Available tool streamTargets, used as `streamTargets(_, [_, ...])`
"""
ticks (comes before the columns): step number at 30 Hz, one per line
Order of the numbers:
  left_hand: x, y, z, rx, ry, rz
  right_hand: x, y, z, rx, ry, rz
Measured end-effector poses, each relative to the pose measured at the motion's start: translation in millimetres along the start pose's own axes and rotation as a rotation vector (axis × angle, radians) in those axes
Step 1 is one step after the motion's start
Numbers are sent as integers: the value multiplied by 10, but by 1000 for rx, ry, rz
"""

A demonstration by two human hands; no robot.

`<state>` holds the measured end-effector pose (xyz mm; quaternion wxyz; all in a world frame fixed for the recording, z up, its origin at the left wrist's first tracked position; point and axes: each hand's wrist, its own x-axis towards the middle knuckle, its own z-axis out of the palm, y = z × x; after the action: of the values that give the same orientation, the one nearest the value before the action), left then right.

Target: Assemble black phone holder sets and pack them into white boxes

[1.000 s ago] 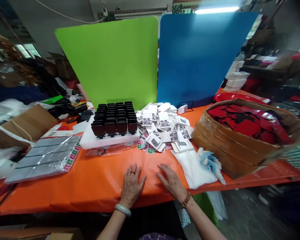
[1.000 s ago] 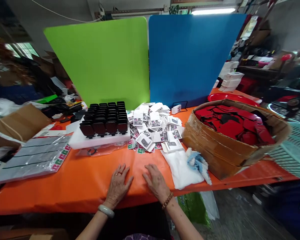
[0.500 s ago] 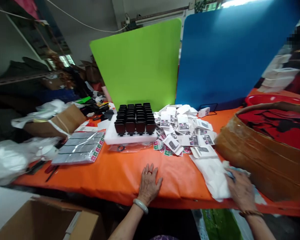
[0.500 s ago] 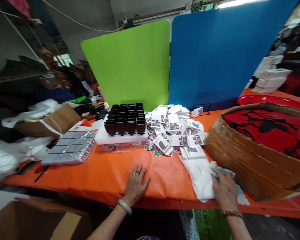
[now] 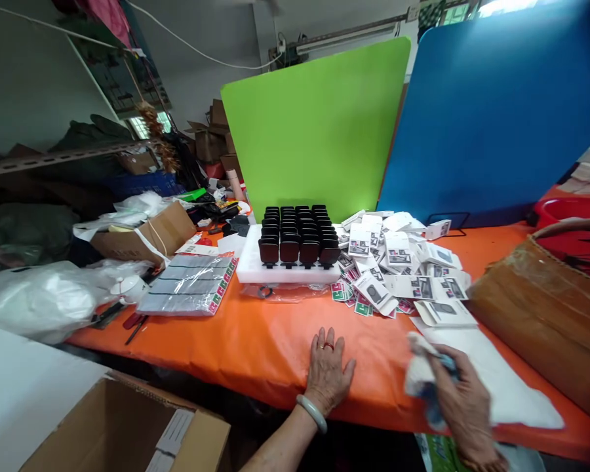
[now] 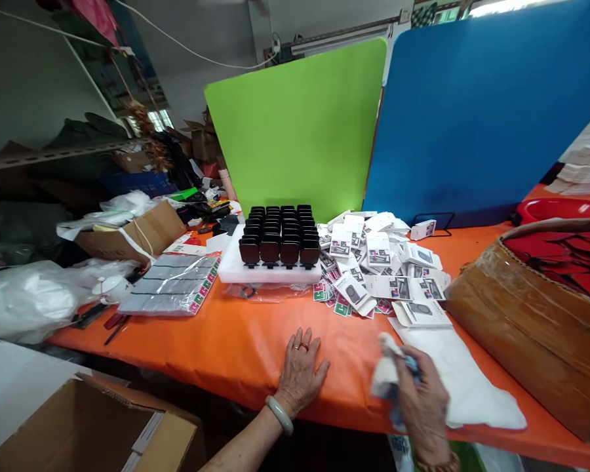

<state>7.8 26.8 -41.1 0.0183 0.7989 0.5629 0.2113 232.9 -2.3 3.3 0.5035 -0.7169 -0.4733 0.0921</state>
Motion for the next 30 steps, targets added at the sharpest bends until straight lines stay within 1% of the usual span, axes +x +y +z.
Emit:
streamTargets(1, [-3,-6,6,-8,4,-1,-43,-107,121,29,-73,33])
streamTargets(3, [-19,-17,26,-24,17,5,-94,-231,319,57,-151,51])
streamTargets(4, [-30,-21,39,-31,26,9,-102,-262,386,55,-174,45])
streamTargets(6, [-56,-27,72,-44,47,9,-86,-303,453,21,-185,15])
streamTargets(8, [-77,-31,103,-57,67,1,-34,-349,446,-26,-138,-47])
streamTargets(9, [-85,-34,116,-64,73,-3,0,-375,426,-45,-100,-101])
streamTargets(12, [-94,-42,142,-81,72,-10,107,-399,362,-105,66,-317])
streamTargets(14, [-95,-48,154,-88,69,-16,139,-313,366,-164,108,-450])
streamTargets(15, [-95,-50,160,-90,71,-18,130,-234,390,-202,86,-506])
streamTargets(18, [-93,-51,170,-90,87,-16,-9,73,527,-326,-101,-654])
streamTargets(19, [-93,-49,171,-90,90,-17,-82,168,579,-369,-135,-687])
streamTargets(21, [-94,-44,167,-91,86,-22,-228,304,663,-448,-131,-684])
streamTargets(23, [-97,-40,159,-92,72,-28,-332,357,702,-482,-109,-656])
streamTargets(26, [-103,-38,153,-88,54,-33,-380,339,698,-472,-106,-631])
streamTargets(30, [-108,-43,154,-86,48,-44,-360,308,676,-451,-102,-629])
